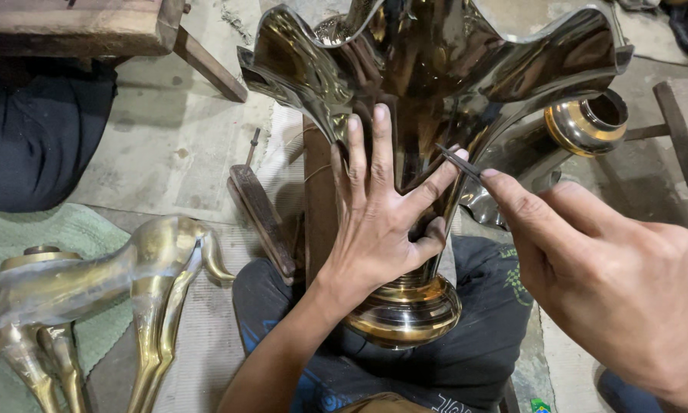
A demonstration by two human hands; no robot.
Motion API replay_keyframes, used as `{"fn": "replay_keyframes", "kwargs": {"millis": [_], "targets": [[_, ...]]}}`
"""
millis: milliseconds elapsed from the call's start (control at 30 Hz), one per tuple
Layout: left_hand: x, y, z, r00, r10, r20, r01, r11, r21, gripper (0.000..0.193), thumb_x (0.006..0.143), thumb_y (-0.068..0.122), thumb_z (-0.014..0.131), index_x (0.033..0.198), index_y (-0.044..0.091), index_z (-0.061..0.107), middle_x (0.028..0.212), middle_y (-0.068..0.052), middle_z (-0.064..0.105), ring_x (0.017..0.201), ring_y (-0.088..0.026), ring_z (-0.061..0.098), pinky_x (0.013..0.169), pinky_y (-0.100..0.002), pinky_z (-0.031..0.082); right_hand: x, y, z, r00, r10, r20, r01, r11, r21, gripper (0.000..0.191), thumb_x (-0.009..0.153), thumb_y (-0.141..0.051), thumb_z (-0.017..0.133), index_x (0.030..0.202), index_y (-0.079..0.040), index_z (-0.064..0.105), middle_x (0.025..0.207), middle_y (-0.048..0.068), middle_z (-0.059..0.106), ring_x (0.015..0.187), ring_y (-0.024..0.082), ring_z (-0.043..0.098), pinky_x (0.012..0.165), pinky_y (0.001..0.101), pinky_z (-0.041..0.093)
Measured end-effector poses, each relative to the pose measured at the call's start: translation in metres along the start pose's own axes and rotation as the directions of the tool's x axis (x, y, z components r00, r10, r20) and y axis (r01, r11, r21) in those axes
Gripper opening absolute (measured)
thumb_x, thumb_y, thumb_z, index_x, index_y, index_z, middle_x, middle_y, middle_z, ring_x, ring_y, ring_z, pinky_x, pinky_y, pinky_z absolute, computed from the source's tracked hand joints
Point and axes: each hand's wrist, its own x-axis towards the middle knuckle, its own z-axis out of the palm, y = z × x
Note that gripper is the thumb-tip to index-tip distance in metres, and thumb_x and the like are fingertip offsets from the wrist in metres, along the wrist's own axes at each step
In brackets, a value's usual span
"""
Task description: The person sits on the workshop floor holding a large flared brass vase on their lap and scrapes and trims its rim with a handheld blade, rotating the vase and steadying it with the other hand to work around the edge.
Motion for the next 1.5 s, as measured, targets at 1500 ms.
{"fn": "replay_keyframes", "kwargs": {"millis": [1500], "targets": [[-0.003,0.002,0.002,1.0,0.005,-0.004,-0.005,0.984,-0.179,0.067,0.084,0.036,0.078,0.146,0.036,0.056,0.171,-0.025,-0.001,0.159,-0.059,0.005,0.123,-0.08,0.016,0.01,-0.055,0.0,0.987,-0.098,0.125,0.152,0.806,-0.572,0.056,0.079,-0.017,0.065,0.134,-0.014,0.073,0.088,-0.004,0.061,0.056,0.006,0.054,0.046,0.0207,0.042]]}}
